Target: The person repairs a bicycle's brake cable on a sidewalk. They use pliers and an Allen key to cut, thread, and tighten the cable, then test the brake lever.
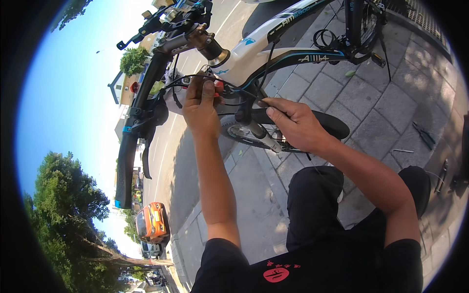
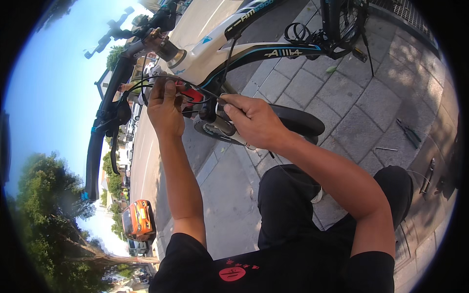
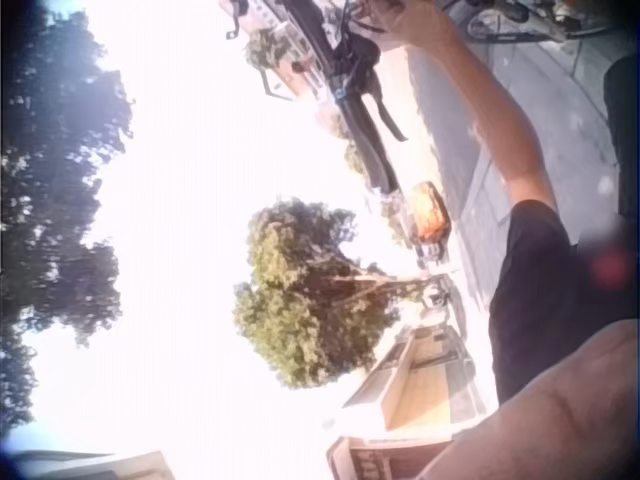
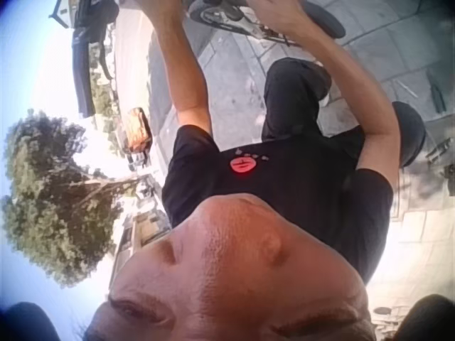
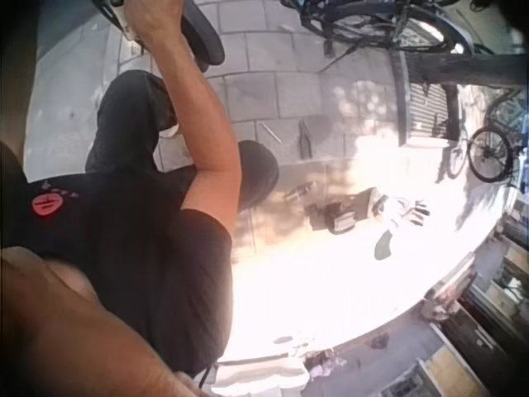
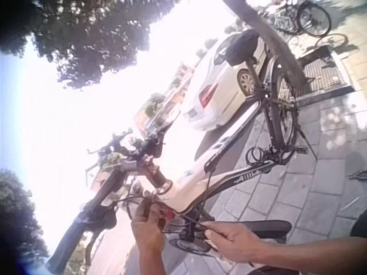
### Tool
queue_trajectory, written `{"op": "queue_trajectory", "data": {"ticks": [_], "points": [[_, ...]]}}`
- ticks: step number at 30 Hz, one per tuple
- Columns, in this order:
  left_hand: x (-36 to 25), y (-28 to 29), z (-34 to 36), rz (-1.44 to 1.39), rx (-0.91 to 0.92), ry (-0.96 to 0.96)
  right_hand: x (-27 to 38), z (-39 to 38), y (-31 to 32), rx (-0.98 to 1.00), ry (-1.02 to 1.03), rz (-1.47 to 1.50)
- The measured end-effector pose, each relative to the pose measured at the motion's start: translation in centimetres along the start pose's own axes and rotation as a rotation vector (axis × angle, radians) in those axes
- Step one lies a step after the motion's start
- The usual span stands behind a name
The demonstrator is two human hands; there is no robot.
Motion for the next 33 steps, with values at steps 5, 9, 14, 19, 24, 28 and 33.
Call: {"op": "queue_trajectory", "data": {"ticks": [5,9,14,19,24,28,33], "points": [[1.3,-1.7,-0.3,-0.494,0.038,0.259,1.2,1.6,0.7,-0.005,0.073,-0.111],[2.3,-1.6,-0.4,-0.569,-0.025,0.189,2.5,3.0,1.7,0.052,0.112,-0.238],[3.2,-1.4,-1.3,-0.567,-0.163,0.158,4.8,1.5,5.5,0.153,-0.054,-0.572],[3.5,-1.7,-1.1,-0.64,-0.187,0.096,3.6,-1.0,12.7,0.151,-0.093,-0.673],[3.8,-0.9,-1.2,-0.67,-0.143,0.112,4.9,-0.5,11.3,0.006,-0.068,-0.733],[3.7,-1.3,-1.6,-0.576,-0.043,0.234,4.0,0.7,11.6,-0.028,0.039,-0.772],[2.0,-1.7,-3.2,-0.372,0.097,0.206,4.9,2.9,12.3,-0.075,0.125,-0.86]]}}
Point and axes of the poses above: each hand's wrist, its own z-axis towards the middle knuckle, its own y-axis out of the back of the hand, x = y × z, the point moved 4 cm from there along z, towards the middle knuckle, and after that the axes turned 15 degrees about -y, right-handed, at the moved point
